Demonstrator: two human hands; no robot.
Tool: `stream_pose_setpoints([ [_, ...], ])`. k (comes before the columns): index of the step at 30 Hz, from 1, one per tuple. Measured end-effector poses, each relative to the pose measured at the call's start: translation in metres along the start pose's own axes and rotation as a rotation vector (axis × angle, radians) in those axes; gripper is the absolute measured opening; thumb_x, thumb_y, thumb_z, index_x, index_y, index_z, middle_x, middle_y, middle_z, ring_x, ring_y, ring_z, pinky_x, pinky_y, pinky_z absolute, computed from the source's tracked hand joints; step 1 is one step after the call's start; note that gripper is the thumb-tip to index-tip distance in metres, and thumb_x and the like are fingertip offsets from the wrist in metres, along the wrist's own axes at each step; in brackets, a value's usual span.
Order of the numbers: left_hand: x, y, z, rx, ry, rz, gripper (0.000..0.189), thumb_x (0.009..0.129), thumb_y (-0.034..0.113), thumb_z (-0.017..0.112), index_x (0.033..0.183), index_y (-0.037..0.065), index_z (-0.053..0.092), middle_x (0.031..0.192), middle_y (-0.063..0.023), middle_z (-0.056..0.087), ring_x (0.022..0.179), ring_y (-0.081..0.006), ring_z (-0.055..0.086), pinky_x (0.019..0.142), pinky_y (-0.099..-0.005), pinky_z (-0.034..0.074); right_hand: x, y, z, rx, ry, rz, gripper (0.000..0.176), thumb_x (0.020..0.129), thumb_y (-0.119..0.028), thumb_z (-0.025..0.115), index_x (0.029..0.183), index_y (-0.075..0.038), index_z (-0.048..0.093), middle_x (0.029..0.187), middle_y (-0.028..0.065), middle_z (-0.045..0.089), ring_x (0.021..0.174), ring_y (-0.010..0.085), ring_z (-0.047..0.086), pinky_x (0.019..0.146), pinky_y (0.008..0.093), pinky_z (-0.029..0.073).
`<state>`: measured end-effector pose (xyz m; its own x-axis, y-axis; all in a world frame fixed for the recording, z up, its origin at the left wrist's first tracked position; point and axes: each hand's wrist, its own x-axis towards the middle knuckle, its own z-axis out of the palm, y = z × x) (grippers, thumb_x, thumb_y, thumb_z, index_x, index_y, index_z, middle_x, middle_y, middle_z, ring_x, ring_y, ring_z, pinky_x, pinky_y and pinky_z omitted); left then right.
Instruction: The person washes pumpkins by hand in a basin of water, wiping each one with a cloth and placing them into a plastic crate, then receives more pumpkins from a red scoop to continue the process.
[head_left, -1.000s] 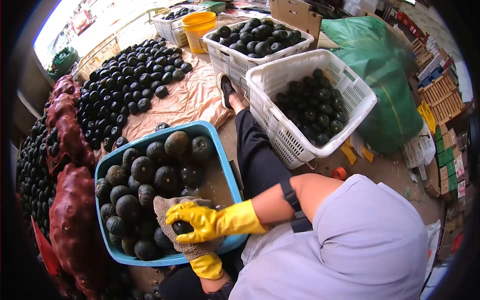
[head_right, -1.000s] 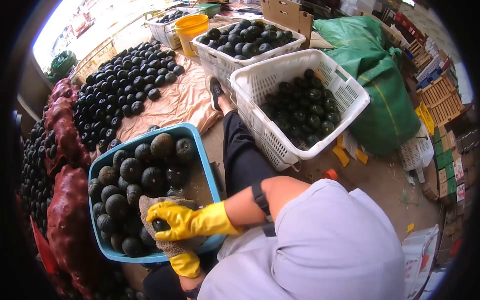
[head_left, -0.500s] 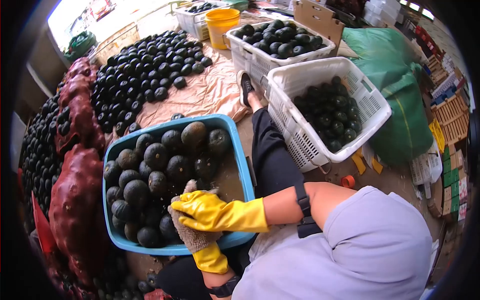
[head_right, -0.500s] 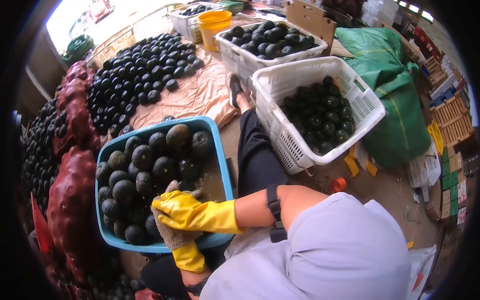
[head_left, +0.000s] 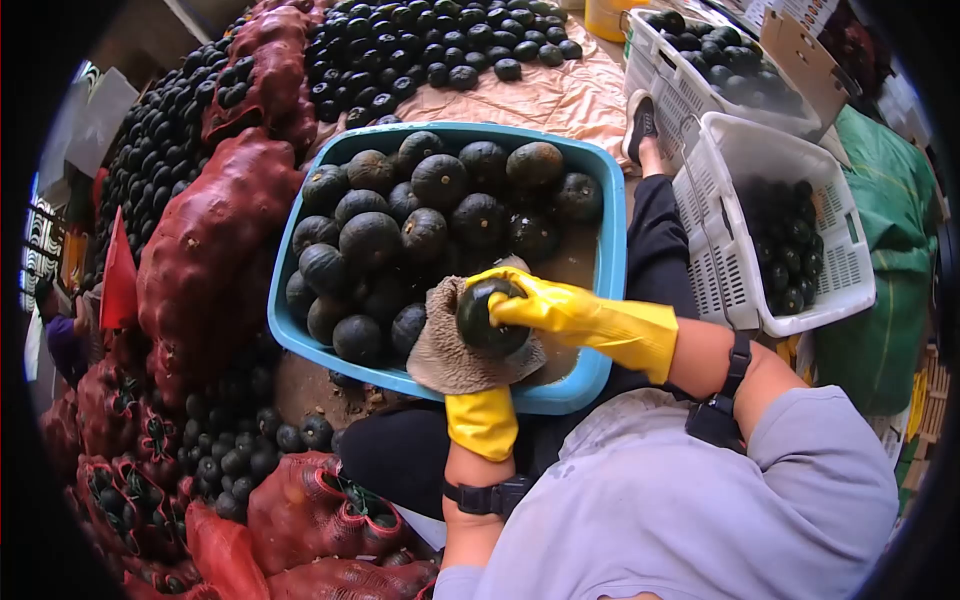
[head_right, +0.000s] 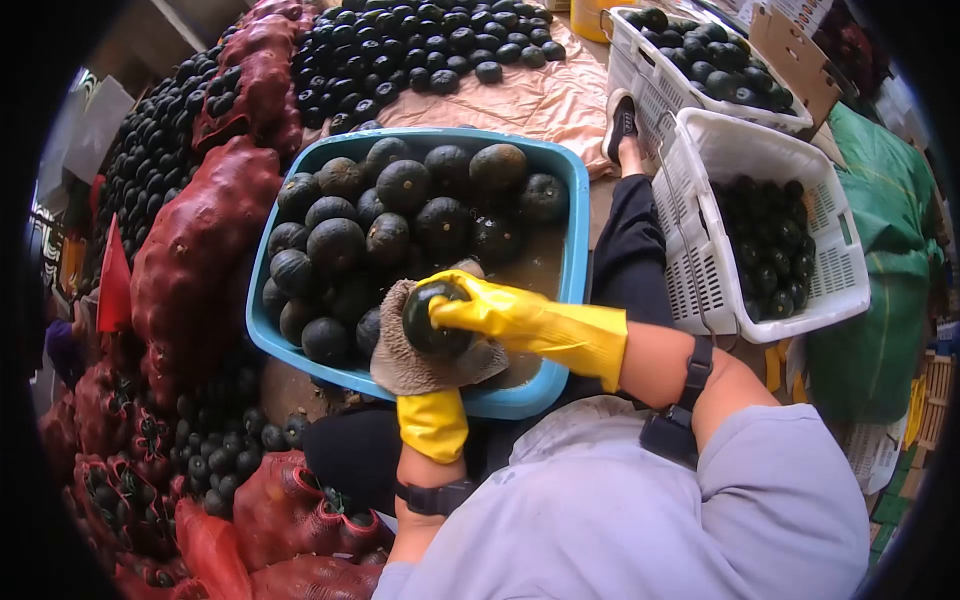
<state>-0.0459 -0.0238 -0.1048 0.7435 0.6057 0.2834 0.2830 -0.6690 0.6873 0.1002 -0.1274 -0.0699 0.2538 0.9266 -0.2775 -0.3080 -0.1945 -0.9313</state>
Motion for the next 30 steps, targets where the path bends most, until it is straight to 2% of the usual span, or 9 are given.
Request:
stream_pose_setpoints([
  [3, 0.005, 0.016, 0.005, -0.005, 0.231, 0.077, 0.066, 0.080, 0.022, 0.084, 0.140, 0.007, 0.060, 0.133, -0.0160, 0.067, 0.128, -0.0363, 0.064, 0.113, -0.0434, 0.048, 0.023, 0.056, 0.018, 0.201, 0.293, -0.234, 0.062, 0.101, -0.037, 0.079, 0.151, -0.011, 0.053, 0.137, 0.0105, 0.063, 0.124, 0.0224, 0.064, 0.104, 0.0396, 0.056],
  [6, 0.012, 0.036, -0.009, 0.014, 0.206, 0.159, 0.084, 0.063, 0.033, 0.090, 0.138, 0.009, 0.061, 0.128, -0.0171, 0.068, 0.118, -0.0429, 0.064, 0.106, -0.0513, 0.050, 0.008, 0.018, -0.003, -0.812, 0.308, -0.528, 0.075, 0.088, -0.024, 0.088, 0.152, -0.008, 0.053, 0.140, 0.0259, 0.061, 0.130, 0.0425, 0.062, 0.111, 0.0456, 0.051],
  [9, 0.012, 0.020, -0.019, -0.109, 0.152, 0.189, 0.090, 0.056, 0.044, 0.097, 0.132, 0.011, 0.063, 0.120, -0.0134, 0.070, 0.110, -0.0412, 0.068, 0.102, -0.0485, 0.054, -0.014, -0.035, 0.014, -0.960, -0.018, -0.224, 0.080, 0.087, -0.026, 0.088, 0.157, -0.012, 0.051, 0.143, 0.0262, 0.058, 0.135, 0.0426, 0.057, 0.117, 0.0482, 0.044],
  [13, 0.001, -0.011, 0.024, -0.246, 0.118, -0.114, 0.091, 0.058, 0.049, 0.098, 0.134, 0.013, 0.062, 0.128, -0.0108, 0.068, 0.123, -0.0358, 0.065, 0.109, -0.0464, 0.051, -0.002, -0.001, 0.020, 0.347, 0.105, 0.081, 0.070, 0.093, -0.036, 0.087, 0.153, -0.017, 0.055, 0.142, 0.0088, 0.061, 0.133, 0.0247, 0.058, 0.115, 0.0415, 0.047],
  [17, 0.011, 0.035, 0.013, 0.084, 0.219, -0.104, 0.086, 0.065, 0.035, 0.095, 0.141, 0.013, 0.061, 0.130, -0.0131, 0.071, 0.126, -0.0389, 0.064, 0.113, -0.0498, 0.047, 0.015, 0.040, 0.007, -0.860, 0.449, -0.638, 0.075, 0.091, -0.032, 0.088, 0.153, -0.009, 0.052, 0.145, 0.0184, 0.061, 0.137, 0.0349, 0.059, 0.120, 0.0439, 0.045],
  [20, 0.013, 0.032, -0.013, -0.082, 0.188, 0.150, 0.070, 0.074, 0.029, 0.090, 0.134, 0.008, 0.062, 0.124, -0.0126, 0.075, 0.118, -0.0364, 0.068, 0.109, -0.0464, 0.050, -0.015, 0.010, 0.016, -0.662, 0.235, -0.456, 0.082, 0.087, -0.029, 0.090, 0.155, -0.012, 0.048, 0.147, 0.0256, 0.057, 0.140, 0.0446, 0.055, 0.120, 0.0480, 0.044],
  [24, 0.003, 0.001, 0.028, -0.707, 0.348, -0.119, 0.035, 0.104, 0.022, 0.066, 0.133, 0.004, 0.058, 0.121, -0.0104, 0.074, 0.110, -0.0283, 0.072, 0.101, -0.0386, 0.057, 0.008, 0.031, 0.024, -0.248, 0.247, -0.422, 0.081, 0.085, -0.033, 0.091, 0.152, -0.012, 0.050, 0.138, 0.0202, 0.063, 0.138, 0.0363, 0.058, 0.115, 0.0454, 0.047],
  [26, 0.013, 0.022, 0.011, -0.097, 0.247, -0.022, 0.053, 0.098, 0.021, 0.076, 0.143, 0.003, 0.054, 0.133, -0.0134, 0.068, 0.124, -0.0310, 0.067, 0.111, -0.0398, 0.051, 0.032, 0.024, 0.011, -0.254, 0.202, -0.345, 0.068, 0.090, -0.035, 0.087, 0.146, -0.010, 0.057, 0.135, 0.0197, 0.068, 0.137, 0.0344, 0.058, 0.114, 0.0445, 0.048],
  [30, 0.008, 0.032, 0.020, -0.092, 0.180, -0.171, 0.094, 0.083, 0.026, 0.089, 0.160, 0.003, 0.039, 0.156, -0.0215, 0.047, 0.145, -0.0392, 0.048, 0.120, -0.0445, 0.043, 0.025, 0.035, 0.009, -1.095, 0.463, -0.805, 0.072, 0.094, -0.035, 0.081, 0.157, -0.011, 0.054, 0.164, 0.0260, 0.044, 0.139, 0.0440, 0.053, 0.123, 0.0515, 0.037],
])
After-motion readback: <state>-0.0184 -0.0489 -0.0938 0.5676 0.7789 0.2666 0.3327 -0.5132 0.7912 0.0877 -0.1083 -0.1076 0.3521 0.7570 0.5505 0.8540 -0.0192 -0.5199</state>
